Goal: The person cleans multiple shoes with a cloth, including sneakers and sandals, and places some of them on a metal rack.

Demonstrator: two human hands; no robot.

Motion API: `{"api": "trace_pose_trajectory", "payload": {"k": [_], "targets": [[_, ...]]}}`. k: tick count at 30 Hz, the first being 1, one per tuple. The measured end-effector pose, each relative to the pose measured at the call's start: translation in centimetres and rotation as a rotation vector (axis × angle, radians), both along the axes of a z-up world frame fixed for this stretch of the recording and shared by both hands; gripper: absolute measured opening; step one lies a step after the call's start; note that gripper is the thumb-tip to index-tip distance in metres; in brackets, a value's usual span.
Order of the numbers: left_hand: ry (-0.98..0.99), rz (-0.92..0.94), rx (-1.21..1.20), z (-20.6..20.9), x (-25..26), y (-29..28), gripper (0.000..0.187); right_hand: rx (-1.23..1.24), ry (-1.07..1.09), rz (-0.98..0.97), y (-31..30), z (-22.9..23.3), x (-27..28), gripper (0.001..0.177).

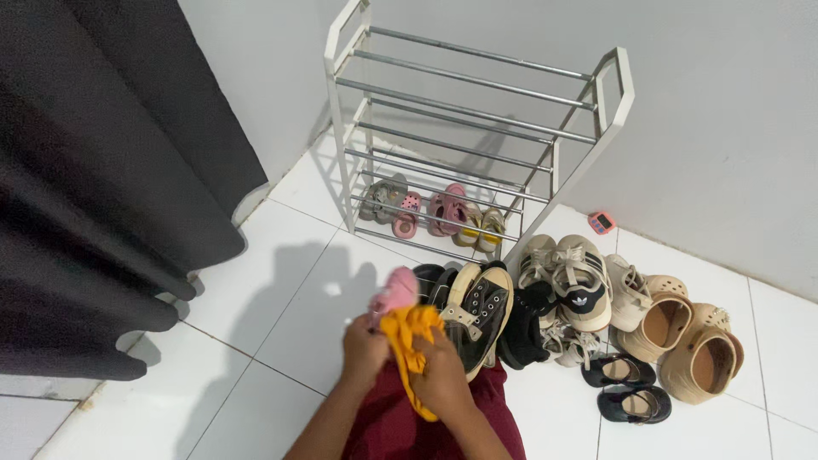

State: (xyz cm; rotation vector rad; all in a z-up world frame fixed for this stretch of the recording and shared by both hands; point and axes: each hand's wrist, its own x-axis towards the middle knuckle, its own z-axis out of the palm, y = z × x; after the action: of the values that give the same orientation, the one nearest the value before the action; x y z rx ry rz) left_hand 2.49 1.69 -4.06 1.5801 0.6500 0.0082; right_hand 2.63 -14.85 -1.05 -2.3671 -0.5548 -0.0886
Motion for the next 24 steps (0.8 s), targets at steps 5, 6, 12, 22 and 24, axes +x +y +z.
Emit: {"api": "trace_pose_trajectory", "payload": {"k": [5, 6, 12, 22, 24], "targets": [[0.029, 0.338, -0.212, -0.8, 1.3, 2.6, 0.04, 0.25, 0.45, -0.064, -0.1, 2.2, 1.7, 0.051], [0.038, 0.34, -0.212, -1.2, 1.4, 2.1, 0.04, 0.248, 0.459, -0.064, 0.7, 2.7, 2.2, 0.051], [0.101, 0.089, -0.217, -2.6, 2.4, 0.5, 0.037, 0.013, -0.007, 0.035, 3.8, -0.3, 1.8, 0.069], [0.329, 0.144, 0.169, -12.9, 7.7, 5.4, 0.074, 0.277, 0.473, -0.199, -2.6, -7.5, 7.2, 0.04], [0.418, 0.082, 0.238, -15.4, 8.6, 5.0, 0.075, 0.336, 0.562, -0.327, -3.4, -7.6, 7.9, 0.044]]}}
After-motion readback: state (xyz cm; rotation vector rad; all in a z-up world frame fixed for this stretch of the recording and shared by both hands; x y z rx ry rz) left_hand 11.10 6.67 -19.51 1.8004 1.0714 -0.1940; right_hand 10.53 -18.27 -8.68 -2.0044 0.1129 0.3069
